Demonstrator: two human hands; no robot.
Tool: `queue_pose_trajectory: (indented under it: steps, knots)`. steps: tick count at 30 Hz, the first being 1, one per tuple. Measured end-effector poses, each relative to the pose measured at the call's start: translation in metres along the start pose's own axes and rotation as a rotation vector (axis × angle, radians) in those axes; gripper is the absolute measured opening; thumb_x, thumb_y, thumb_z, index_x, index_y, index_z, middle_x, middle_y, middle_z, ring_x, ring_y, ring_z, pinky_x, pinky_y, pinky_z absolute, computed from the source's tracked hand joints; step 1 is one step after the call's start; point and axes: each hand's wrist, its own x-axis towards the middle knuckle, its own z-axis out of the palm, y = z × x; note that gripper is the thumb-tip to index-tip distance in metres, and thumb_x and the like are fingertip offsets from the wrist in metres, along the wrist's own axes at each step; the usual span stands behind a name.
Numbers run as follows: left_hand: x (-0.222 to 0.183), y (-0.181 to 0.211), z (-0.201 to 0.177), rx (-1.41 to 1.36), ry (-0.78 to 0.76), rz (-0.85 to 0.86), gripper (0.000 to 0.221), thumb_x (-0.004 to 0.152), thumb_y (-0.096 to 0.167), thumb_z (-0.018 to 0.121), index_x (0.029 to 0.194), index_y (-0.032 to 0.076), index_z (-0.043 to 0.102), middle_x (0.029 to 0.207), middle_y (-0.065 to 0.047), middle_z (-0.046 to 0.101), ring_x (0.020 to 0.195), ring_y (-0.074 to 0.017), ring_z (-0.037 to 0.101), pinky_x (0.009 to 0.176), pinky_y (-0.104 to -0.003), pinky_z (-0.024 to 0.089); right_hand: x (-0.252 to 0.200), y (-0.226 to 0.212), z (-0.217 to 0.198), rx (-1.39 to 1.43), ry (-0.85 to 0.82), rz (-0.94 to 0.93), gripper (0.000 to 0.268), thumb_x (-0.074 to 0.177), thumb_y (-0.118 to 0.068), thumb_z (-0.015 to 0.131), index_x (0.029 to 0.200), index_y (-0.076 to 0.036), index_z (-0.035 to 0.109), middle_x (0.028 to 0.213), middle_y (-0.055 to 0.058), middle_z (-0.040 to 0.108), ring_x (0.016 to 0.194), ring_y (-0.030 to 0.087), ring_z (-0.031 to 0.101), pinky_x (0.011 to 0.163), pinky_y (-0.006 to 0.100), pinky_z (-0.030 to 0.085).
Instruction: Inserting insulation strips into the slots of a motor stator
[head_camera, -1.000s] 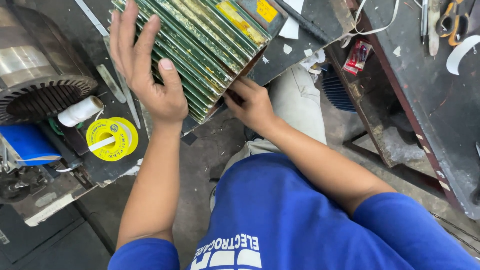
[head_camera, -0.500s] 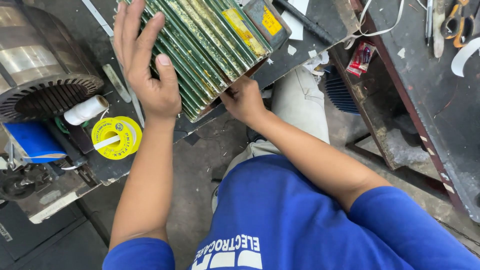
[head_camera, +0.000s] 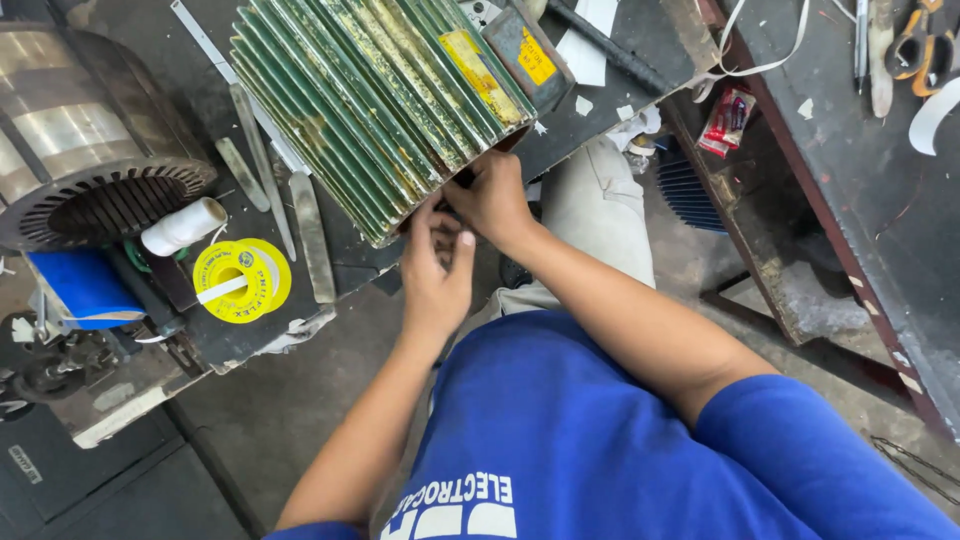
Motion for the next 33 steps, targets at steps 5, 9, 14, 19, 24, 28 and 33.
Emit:
queue_pose_trajectory:
  steps: [5,9,14,19,24,28,33]
  knots:
    - [0.010,-0.013,0.006,0.193,-0.022,-0.179,0.041,0.097,0.030,0.060,0.125,0.002,0.050,0.102,-0.027,0.063,0.095,-0.0503,0.064,0.075,-0.058,0.054,0.001,-0.014,-0.002,0.088,-0.013,-0.018,0.034,0.073,0.001,0.069,0.045,0.000,0.049,0.034,0.006,0.037,0.029,0.008,0.034,0.032,0.022,0.028]
    - [0.008,-0.022,0.010,0.188,0.033,-0.182,0.038,0.094,0.031,0.063,0.120,0.005,0.052,0.096,-0.020,0.063,0.092,-0.0397,0.067,0.076,-0.047,0.056,0.000,-0.016,0.000,0.116,-0.013,-0.065,0.049,0.075,0.003,0.071,0.041,-0.004,0.036,0.032,0.002,0.026,0.030,0.005,0.019,0.032,0.020,0.021]
    - [0.009,-0.019,0.007,0.227,0.034,-0.150,0.038,0.093,0.030,0.064,0.117,0.002,0.054,0.096,-0.022,0.063,0.094,-0.0419,0.066,0.077,-0.048,0.055,-0.001,-0.008,0.004,0.135,-0.007,-0.077,0.051,0.075,0.003,0.070,0.040,-0.006,0.034,0.033,0.000,0.023,0.032,0.003,0.019,0.033,0.019,0.020]
    - [0.010,-0.020,0.004,0.280,0.033,-0.144,0.041,0.092,0.030,0.063,0.120,0.001,0.057,0.099,-0.021,0.063,0.095,-0.0399,0.065,0.080,-0.048,0.055,-0.005,0.002,0.007,0.161,0.001,-0.078,0.054,0.073,0.000,0.074,0.039,-0.005,0.033,0.033,0.003,0.020,0.031,0.006,0.018,0.032,0.024,0.018]
    - [0.012,-0.017,-0.002,0.287,0.034,-0.064,0.035,0.092,0.021,0.061,0.116,-0.004,0.057,0.099,-0.028,0.061,0.098,-0.0480,0.063,0.083,-0.052,0.053,-0.005,0.003,0.015,0.088,0.032,-0.104,0.048,0.072,0.004,0.066,0.040,-0.006,0.031,0.033,0.002,0.021,0.029,0.009,0.017,0.033,0.025,0.021]
    - [0.014,-0.016,-0.002,0.286,0.035,-0.050,0.036,0.092,0.021,0.059,0.117,-0.004,0.057,0.102,-0.028,0.061,0.099,-0.0475,0.063,0.084,-0.051,0.053,-0.004,0.009,0.016,0.066,0.041,-0.184,0.049,0.072,0.004,0.065,0.042,-0.005,0.028,0.032,0.008,0.020,0.024,0.016,0.017,0.032,0.026,0.019]
    - [0.013,-0.019,-0.001,0.306,0.030,-0.033,0.039,0.091,0.021,0.060,0.120,-0.005,0.056,0.105,-0.028,0.061,0.097,-0.0474,0.064,0.082,-0.051,0.054,-0.004,0.007,0.016,0.028,0.059,-0.240,0.047,0.074,0.001,0.067,0.044,-0.007,0.032,0.034,0.007,0.027,0.026,0.018,0.022,0.036,0.025,0.025]
